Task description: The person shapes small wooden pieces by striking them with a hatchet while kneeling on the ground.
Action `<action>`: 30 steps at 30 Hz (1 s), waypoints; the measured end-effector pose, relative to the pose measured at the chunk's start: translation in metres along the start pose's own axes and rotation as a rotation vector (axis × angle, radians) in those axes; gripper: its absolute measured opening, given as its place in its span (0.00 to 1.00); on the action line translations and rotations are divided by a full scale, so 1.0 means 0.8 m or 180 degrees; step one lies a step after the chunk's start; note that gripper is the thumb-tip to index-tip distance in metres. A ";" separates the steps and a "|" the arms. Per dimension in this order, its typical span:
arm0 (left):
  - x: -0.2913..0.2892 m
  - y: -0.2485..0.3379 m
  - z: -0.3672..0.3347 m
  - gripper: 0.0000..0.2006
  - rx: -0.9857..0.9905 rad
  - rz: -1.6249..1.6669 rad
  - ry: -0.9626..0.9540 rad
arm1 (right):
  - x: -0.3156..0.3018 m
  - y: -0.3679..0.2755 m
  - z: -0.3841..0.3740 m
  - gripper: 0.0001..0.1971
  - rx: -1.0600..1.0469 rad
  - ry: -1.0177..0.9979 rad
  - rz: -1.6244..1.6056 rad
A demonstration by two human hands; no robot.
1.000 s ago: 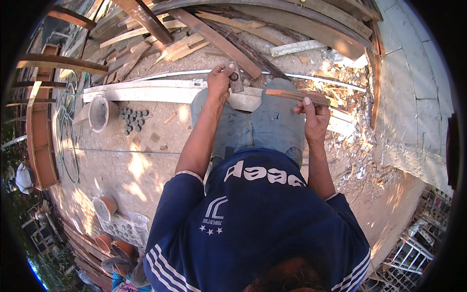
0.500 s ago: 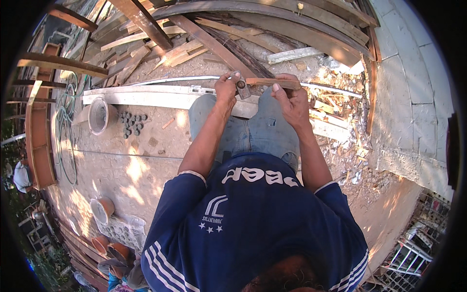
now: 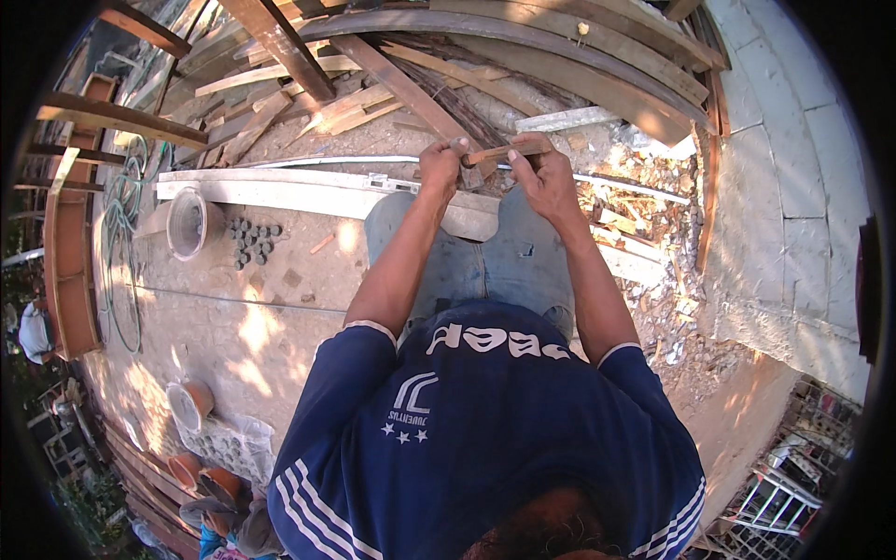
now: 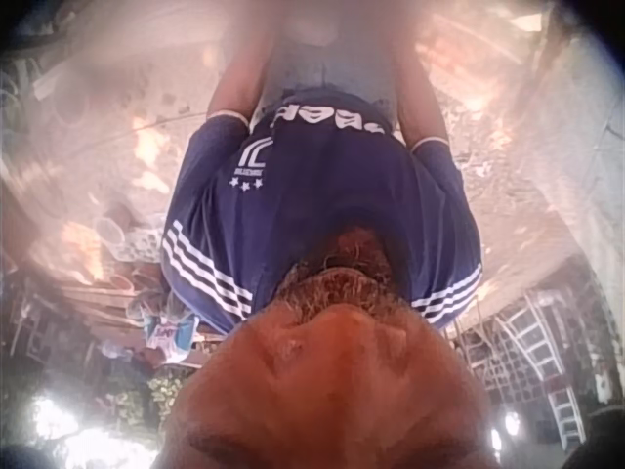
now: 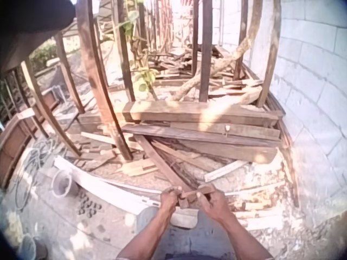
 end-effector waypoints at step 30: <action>0.003 -0.002 -0.054 0.14 0.0106 -0.0957 -0.0184 | 0.009 0.015 -0.072 0.13 -0.0183 -0.0306 0.0927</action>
Point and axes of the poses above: each hand's wrist, its own z-axis away from the middle knuckle, its own x-axis out of the palm, y = z × x, the point moved 8 cm from there along -z, towards the middle knuckle, and after that the axes turned 8 degrees about -z, right-handed, at the moved point
